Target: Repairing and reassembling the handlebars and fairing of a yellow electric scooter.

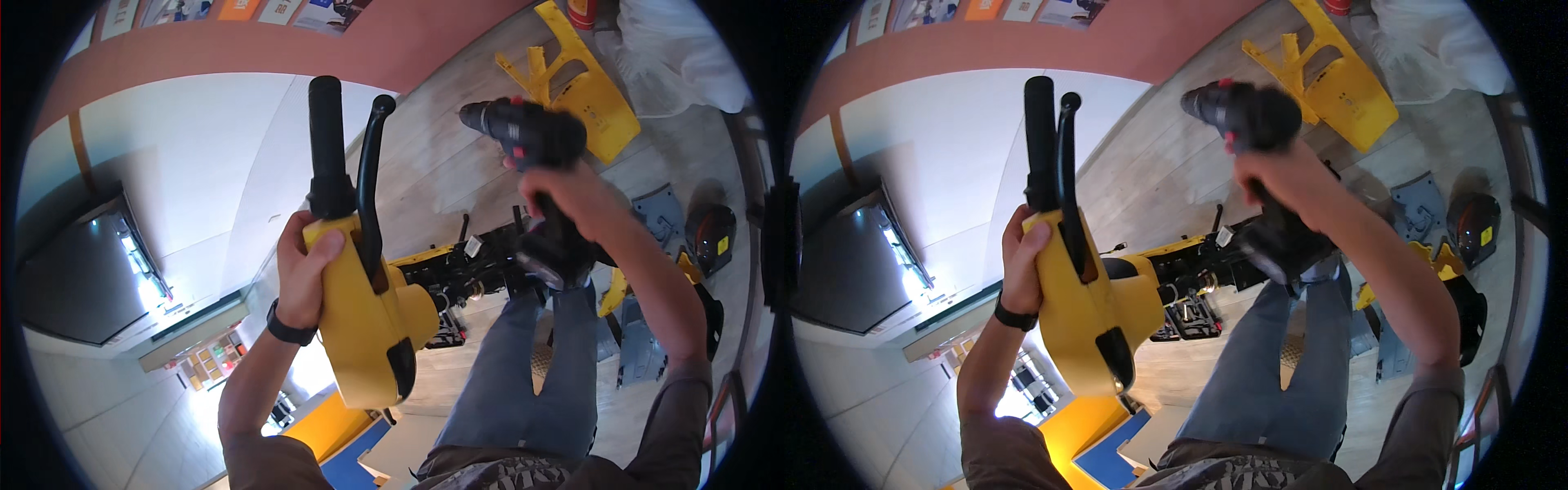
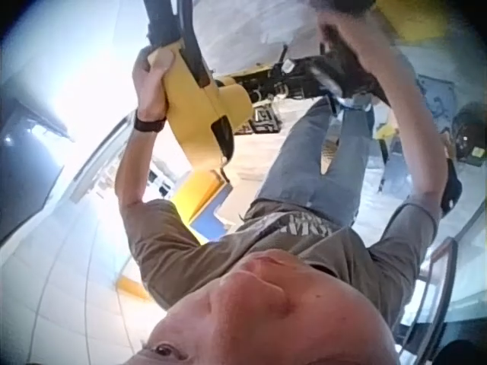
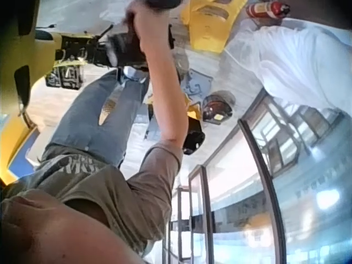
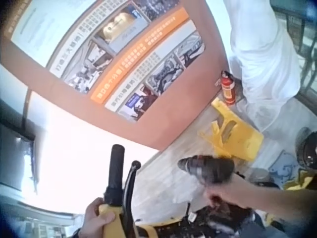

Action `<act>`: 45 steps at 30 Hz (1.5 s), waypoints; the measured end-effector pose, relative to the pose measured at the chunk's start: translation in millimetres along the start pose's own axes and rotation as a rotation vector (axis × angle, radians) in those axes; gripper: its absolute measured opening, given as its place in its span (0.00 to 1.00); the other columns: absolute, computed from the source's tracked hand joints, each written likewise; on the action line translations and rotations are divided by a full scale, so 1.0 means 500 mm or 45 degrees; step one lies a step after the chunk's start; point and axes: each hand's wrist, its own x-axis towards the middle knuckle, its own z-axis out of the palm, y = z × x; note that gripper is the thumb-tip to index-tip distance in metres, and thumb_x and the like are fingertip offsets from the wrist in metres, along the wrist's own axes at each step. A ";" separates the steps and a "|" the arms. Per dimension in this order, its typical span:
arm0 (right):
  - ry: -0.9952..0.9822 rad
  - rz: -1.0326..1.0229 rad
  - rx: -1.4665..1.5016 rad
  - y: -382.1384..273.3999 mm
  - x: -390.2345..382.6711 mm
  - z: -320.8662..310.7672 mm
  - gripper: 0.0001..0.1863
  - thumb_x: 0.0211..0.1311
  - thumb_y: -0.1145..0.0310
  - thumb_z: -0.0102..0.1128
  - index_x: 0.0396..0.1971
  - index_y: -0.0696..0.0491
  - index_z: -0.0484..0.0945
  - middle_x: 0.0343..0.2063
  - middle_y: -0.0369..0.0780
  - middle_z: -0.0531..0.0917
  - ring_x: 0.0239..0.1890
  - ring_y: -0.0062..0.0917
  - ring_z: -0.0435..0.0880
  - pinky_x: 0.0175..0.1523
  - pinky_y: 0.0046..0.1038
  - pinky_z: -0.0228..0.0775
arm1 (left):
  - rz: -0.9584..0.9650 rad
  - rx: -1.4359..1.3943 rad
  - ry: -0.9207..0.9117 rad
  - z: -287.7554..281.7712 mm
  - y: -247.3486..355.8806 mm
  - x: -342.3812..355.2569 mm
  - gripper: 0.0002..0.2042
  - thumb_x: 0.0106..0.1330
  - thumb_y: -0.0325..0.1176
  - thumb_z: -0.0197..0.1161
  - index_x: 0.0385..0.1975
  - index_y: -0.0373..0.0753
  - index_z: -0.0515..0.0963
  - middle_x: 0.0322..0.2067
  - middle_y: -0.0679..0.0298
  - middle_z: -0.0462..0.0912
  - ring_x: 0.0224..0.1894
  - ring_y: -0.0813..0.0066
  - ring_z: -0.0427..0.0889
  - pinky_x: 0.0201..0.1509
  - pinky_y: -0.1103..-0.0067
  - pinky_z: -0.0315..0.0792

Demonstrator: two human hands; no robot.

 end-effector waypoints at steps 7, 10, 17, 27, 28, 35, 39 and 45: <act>-0.116 0.231 0.844 0.045 0.043 0.071 0.22 0.54 0.77 0.56 0.51 0.60 0.70 0.44 0.52 0.83 0.46 0.35 0.86 0.49 0.31 0.82 | 0.104 0.588 -0.025 0.049 -0.001 -0.042 0.45 0.42 0.35 0.79 0.60 0.31 0.59 0.51 0.52 0.64 0.50 0.65 0.74 0.54 0.72 0.75; -0.200 0.232 0.777 0.054 0.057 0.134 0.25 0.55 0.80 0.52 0.56 0.59 0.68 0.49 0.52 0.81 0.50 0.35 0.84 0.55 0.31 0.79 | 0.028 0.570 -0.033 0.058 0.021 -0.036 0.44 0.40 0.35 0.79 0.58 0.32 0.60 0.51 0.52 0.61 0.50 0.66 0.73 0.53 0.73 0.76; -0.444 0.150 0.961 0.009 0.094 0.232 0.23 0.54 0.78 0.57 0.52 0.60 0.69 0.41 0.49 0.83 0.44 0.32 0.85 0.49 0.28 0.81 | -0.090 0.338 -0.119 0.073 0.050 -0.046 0.39 0.44 0.26 0.75 0.56 0.31 0.58 0.46 0.53 0.69 0.45 0.67 0.78 0.47 0.73 0.80; -0.455 0.214 0.885 0.000 0.101 0.240 0.22 0.53 0.79 0.54 0.51 0.60 0.68 0.42 0.50 0.83 0.42 0.32 0.86 0.45 0.26 0.82 | -0.117 0.389 -0.128 0.060 0.052 -0.051 0.42 0.46 0.23 0.75 0.59 0.32 0.53 0.47 0.54 0.73 0.46 0.67 0.80 0.49 0.72 0.80; -0.448 0.220 0.851 0.001 0.100 0.237 0.23 0.52 0.79 0.54 0.51 0.60 0.68 0.42 0.50 0.83 0.42 0.32 0.87 0.44 0.26 0.82 | -0.114 0.391 -0.149 0.060 0.055 -0.051 0.42 0.46 0.24 0.75 0.60 0.33 0.53 0.48 0.55 0.73 0.47 0.67 0.80 0.50 0.71 0.79; -0.452 0.243 0.749 0.024 0.084 0.222 0.25 0.49 0.79 0.56 0.51 0.60 0.68 0.43 0.50 0.84 0.41 0.31 0.87 0.43 0.25 0.81 | -0.254 0.347 -0.059 0.077 0.060 -0.045 0.40 0.48 0.23 0.72 0.60 0.35 0.54 0.47 0.55 0.73 0.46 0.67 0.80 0.47 0.72 0.81; -0.438 0.235 0.820 0.039 0.066 0.206 0.26 0.48 0.79 0.56 0.51 0.61 0.68 0.43 0.49 0.84 0.42 0.31 0.87 0.43 0.25 0.81 | -0.211 0.321 -0.075 0.069 0.054 -0.045 0.38 0.48 0.22 0.69 0.59 0.36 0.55 0.44 0.55 0.73 0.43 0.66 0.81 0.45 0.72 0.82; -0.429 0.215 0.879 0.050 0.033 0.194 0.26 0.48 0.78 0.57 0.51 0.61 0.68 0.43 0.49 0.84 0.43 0.30 0.87 0.43 0.24 0.81 | -0.202 0.300 -0.099 0.062 0.054 -0.040 0.37 0.49 0.21 0.69 0.59 0.36 0.55 0.44 0.55 0.74 0.43 0.65 0.81 0.47 0.73 0.81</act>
